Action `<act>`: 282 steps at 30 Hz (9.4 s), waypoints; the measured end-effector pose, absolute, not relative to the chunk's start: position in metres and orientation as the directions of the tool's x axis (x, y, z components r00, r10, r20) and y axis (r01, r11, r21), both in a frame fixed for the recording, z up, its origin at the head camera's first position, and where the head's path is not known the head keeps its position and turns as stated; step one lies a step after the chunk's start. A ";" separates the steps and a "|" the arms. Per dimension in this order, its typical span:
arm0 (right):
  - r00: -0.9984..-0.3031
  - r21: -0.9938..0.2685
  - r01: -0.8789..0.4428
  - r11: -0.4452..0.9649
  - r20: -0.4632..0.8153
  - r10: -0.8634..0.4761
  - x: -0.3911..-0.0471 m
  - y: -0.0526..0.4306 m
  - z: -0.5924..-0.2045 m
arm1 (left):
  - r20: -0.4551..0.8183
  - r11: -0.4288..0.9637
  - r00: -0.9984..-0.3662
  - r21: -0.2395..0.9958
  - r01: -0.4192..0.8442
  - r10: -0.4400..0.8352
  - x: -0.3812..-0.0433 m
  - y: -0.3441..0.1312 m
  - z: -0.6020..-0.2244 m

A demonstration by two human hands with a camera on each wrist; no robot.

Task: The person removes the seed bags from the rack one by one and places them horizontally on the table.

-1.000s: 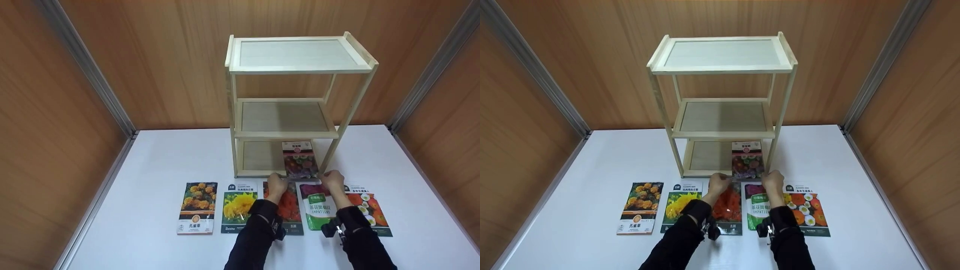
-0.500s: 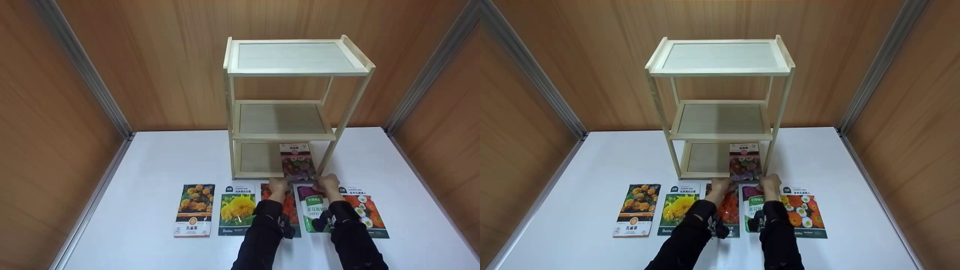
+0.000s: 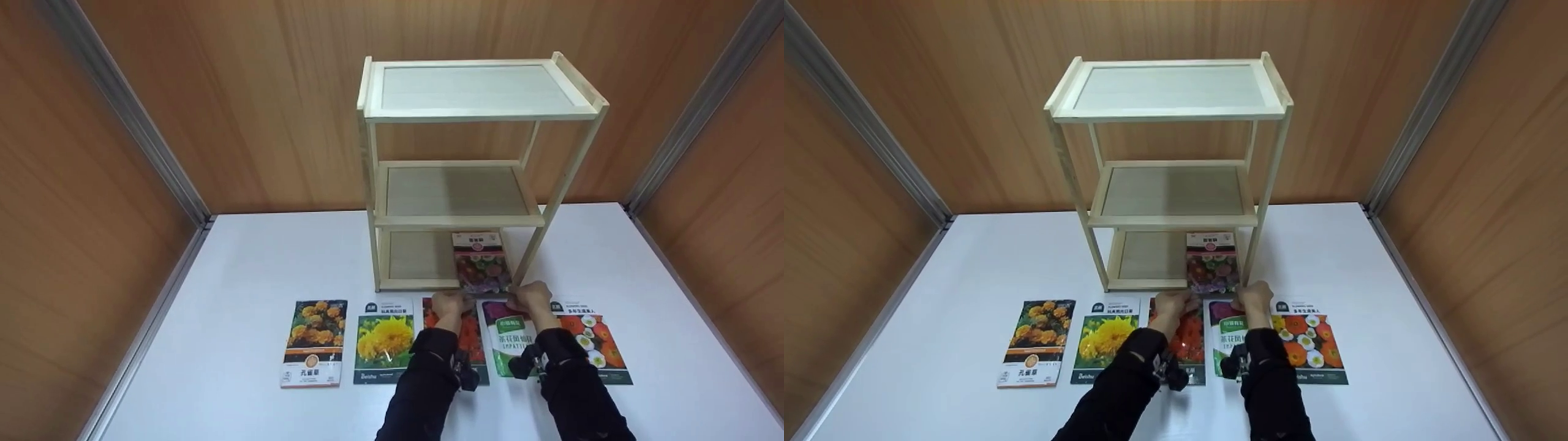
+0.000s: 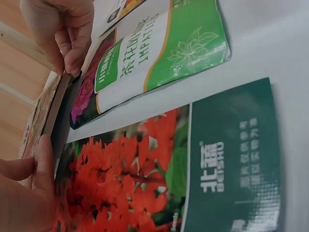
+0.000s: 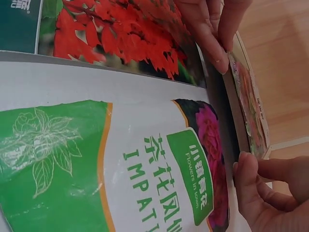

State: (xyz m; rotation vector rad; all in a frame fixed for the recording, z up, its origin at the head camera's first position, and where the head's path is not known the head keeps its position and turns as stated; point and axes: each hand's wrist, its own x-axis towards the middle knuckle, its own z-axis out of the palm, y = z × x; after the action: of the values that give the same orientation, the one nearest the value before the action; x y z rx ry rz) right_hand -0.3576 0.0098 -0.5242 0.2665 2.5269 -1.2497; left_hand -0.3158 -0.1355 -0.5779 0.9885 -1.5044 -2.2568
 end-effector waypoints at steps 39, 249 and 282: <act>-0.862 -0.861 0.285 0.421 -0.422 -0.281 -0.322 0.003 -0.527 | -0.239 -0.043 -0.855 0.968 -0.248 -0.460 -0.251 -0.197 -0.550; -0.966 -0.955 0.164 0.246 -0.206 -0.156 -0.216 0.012 -0.512 | -0.214 -0.099 -0.970 0.974 -0.203 -0.117 -0.153 -0.183 -0.508; -0.898 -0.902 0.352 0.252 -0.248 0.364 -0.295 0.213 -0.555 | 0.198 0.790 -0.948 0.608 -0.080 -0.249 -0.131 -0.270 -0.539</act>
State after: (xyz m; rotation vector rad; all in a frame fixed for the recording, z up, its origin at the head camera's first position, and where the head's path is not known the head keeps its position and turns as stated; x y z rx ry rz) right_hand -0.2954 0.2127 -0.5553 0.7125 2.4942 -1.7911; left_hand -0.1306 -0.2700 -0.5388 0.2547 -2.7131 -0.9042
